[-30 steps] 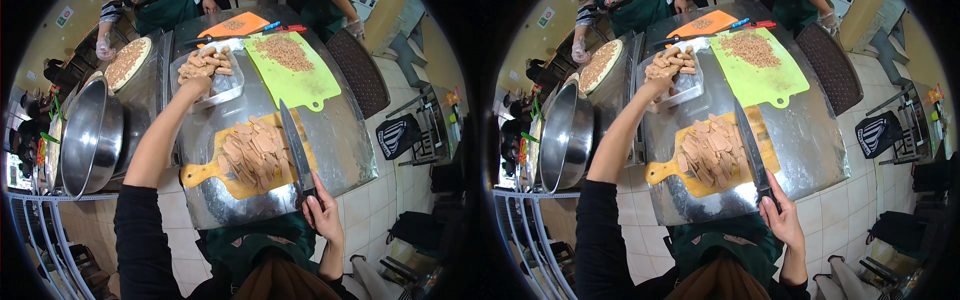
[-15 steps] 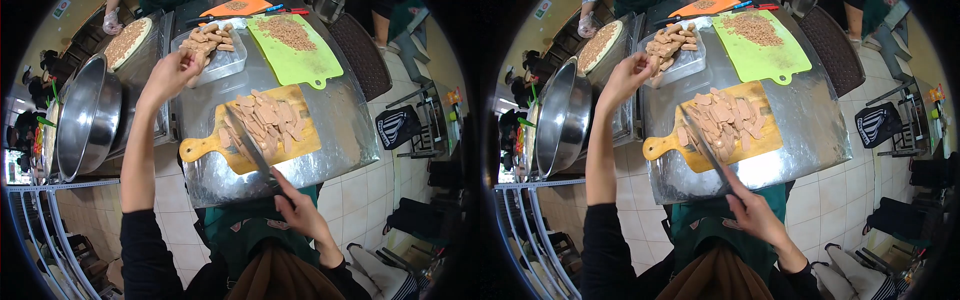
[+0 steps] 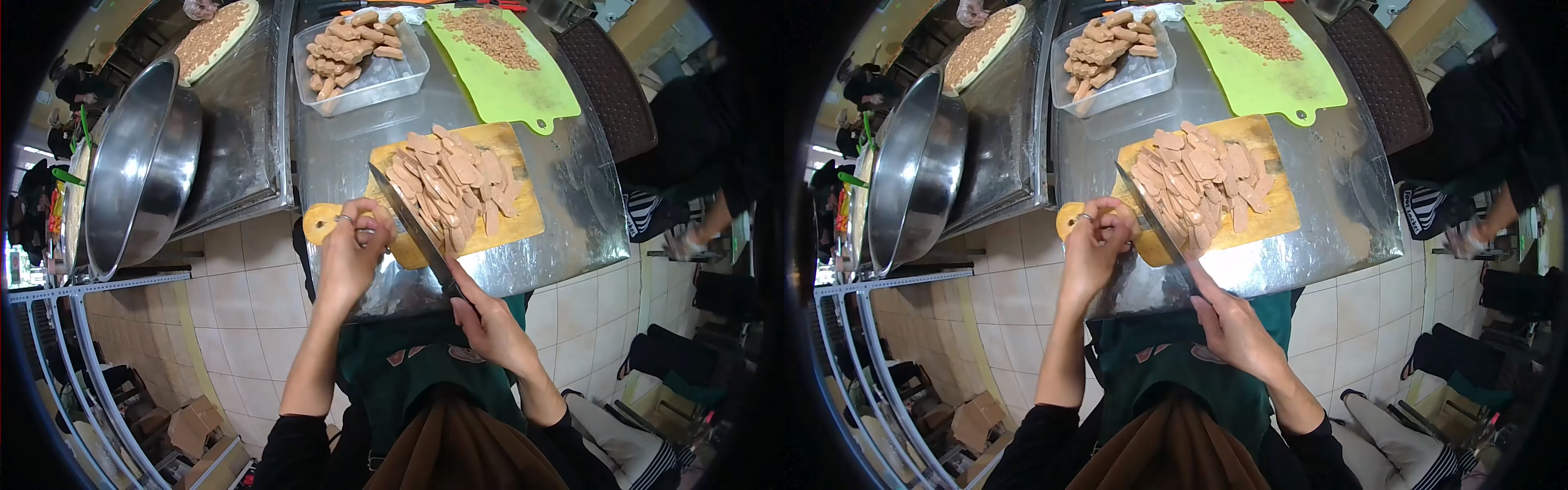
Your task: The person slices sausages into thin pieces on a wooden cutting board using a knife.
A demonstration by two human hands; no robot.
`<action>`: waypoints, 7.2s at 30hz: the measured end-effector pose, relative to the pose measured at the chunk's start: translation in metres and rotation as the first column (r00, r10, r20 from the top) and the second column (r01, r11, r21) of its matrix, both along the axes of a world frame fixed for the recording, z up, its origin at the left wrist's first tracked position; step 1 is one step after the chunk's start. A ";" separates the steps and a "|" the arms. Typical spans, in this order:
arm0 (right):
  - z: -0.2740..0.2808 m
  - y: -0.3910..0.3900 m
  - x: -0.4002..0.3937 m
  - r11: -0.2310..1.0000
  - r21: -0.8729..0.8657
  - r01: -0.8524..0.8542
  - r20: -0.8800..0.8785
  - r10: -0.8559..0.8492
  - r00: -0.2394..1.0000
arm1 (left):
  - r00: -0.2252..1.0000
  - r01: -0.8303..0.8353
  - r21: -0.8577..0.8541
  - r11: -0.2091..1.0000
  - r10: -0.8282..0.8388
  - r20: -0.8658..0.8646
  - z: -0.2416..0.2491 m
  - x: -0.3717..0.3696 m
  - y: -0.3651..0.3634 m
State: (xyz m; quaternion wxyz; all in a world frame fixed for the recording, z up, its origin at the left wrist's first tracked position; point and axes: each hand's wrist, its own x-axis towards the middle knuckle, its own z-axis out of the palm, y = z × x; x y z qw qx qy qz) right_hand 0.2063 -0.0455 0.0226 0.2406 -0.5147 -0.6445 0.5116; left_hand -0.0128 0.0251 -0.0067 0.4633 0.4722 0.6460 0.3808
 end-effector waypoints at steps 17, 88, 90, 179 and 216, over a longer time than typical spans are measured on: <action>0.007 0.007 0.008 0.990 -0.129 -0.051 -0.040 0.046 0.998 | 0.984 -0.174 -0.115 0.978 0.177 0.011 0.000 0.018 -0.004; -0.005 0.015 -0.007 0.997 0.011 -0.075 0.115 0.073 0.991 | 0.964 -0.194 -0.037 0.980 0.197 0.179 -0.016 0.015 -0.011; 0.006 0.014 -0.002 0.997 0.000 -0.079 0.090 0.079 0.993 | 0.967 -0.194 -0.017 0.981 0.194 0.166 -0.019 0.015 -0.010; 0.016 0.034 0.021 0.911 0.407 -0.067 0.477 -0.150 0.866 | 0.939 0.031 0.278 0.960 0.068 -0.338 0.011 -0.010 0.024; 0.043 -0.004 0.100 0.969 0.116 0.220 0.001 -0.221 0.975 | 0.023 0.265 -0.539 0.799 -0.565 -0.825 0.026 -0.047 0.286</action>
